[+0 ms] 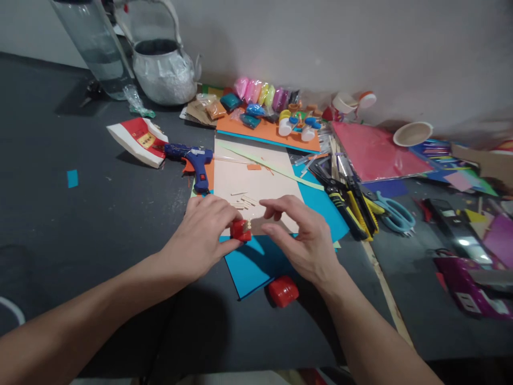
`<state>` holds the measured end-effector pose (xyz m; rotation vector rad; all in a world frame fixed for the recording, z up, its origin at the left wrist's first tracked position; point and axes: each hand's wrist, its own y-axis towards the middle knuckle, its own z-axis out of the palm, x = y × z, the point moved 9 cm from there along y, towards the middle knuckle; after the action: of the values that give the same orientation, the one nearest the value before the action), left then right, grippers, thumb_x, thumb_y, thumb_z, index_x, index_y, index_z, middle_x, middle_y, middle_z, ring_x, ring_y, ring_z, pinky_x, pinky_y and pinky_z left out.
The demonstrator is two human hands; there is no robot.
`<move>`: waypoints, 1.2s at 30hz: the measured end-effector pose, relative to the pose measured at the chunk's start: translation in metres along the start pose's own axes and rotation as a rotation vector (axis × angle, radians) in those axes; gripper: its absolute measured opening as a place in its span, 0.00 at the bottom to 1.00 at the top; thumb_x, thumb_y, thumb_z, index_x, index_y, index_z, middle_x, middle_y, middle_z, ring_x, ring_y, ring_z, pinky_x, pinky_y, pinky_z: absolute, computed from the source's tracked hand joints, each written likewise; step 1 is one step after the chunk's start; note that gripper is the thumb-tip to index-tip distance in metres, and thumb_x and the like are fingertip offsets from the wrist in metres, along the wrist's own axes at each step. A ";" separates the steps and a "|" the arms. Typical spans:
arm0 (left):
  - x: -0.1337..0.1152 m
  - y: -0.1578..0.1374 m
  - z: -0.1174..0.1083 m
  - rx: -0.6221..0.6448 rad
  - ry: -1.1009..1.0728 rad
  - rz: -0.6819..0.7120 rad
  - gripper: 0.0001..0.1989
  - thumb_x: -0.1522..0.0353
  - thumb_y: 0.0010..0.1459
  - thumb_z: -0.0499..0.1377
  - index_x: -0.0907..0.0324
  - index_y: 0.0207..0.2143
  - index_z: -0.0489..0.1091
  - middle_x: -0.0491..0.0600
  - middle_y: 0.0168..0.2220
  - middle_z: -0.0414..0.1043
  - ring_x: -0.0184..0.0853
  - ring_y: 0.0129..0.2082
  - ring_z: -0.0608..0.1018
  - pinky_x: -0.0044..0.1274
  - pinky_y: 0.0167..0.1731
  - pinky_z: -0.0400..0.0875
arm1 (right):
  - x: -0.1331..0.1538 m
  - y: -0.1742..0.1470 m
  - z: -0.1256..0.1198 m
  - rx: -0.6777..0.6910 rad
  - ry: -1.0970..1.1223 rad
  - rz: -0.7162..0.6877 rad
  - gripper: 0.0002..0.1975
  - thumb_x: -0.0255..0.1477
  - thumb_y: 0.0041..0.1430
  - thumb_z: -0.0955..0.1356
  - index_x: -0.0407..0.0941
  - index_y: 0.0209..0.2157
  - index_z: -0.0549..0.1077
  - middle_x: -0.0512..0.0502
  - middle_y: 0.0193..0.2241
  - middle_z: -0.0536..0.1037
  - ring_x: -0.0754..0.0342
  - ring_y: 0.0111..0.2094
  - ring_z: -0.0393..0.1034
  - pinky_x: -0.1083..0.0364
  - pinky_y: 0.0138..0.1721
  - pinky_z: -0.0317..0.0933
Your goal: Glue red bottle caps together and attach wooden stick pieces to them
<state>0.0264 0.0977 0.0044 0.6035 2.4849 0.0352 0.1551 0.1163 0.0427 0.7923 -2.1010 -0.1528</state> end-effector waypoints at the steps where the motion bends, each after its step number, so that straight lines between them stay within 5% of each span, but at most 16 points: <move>1: 0.000 0.000 0.000 0.003 0.000 -0.006 0.10 0.63 0.60 0.63 0.58 0.40 0.68 0.49 0.40 0.74 0.41 0.44 0.70 0.33 0.44 0.55 | -0.002 0.000 -0.005 -0.003 -0.004 0.015 0.12 0.37 0.64 0.68 0.46 0.45 0.74 0.48 0.31 0.75 0.52 0.34 0.69 0.51 0.37 0.63; 10: -0.001 -0.001 -0.001 0.005 0.042 0.012 0.14 0.62 0.57 0.65 0.57 0.43 0.68 0.49 0.43 0.74 0.42 0.46 0.69 0.33 0.45 0.56 | -0.001 -0.004 -0.008 0.189 -0.071 0.013 0.12 0.37 0.65 0.68 0.44 0.43 0.75 0.46 0.31 0.77 0.54 0.32 0.70 0.55 0.33 0.62; 36: -0.009 -0.002 -0.011 -0.099 0.040 0.047 0.16 0.66 0.59 0.63 0.57 0.49 0.66 0.50 0.45 0.75 0.42 0.47 0.71 0.33 0.46 0.58 | 0.001 -0.007 0.018 0.218 -0.184 -0.082 0.13 0.32 0.61 0.71 0.43 0.46 0.74 0.39 0.44 0.74 0.45 0.46 0.66 0.45 0.45 0.65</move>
<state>0.0261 0.0929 0.0179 0.6243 2.4909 0.1890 0.1439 0.1070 0.0294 1.0292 -2.2856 -0.0413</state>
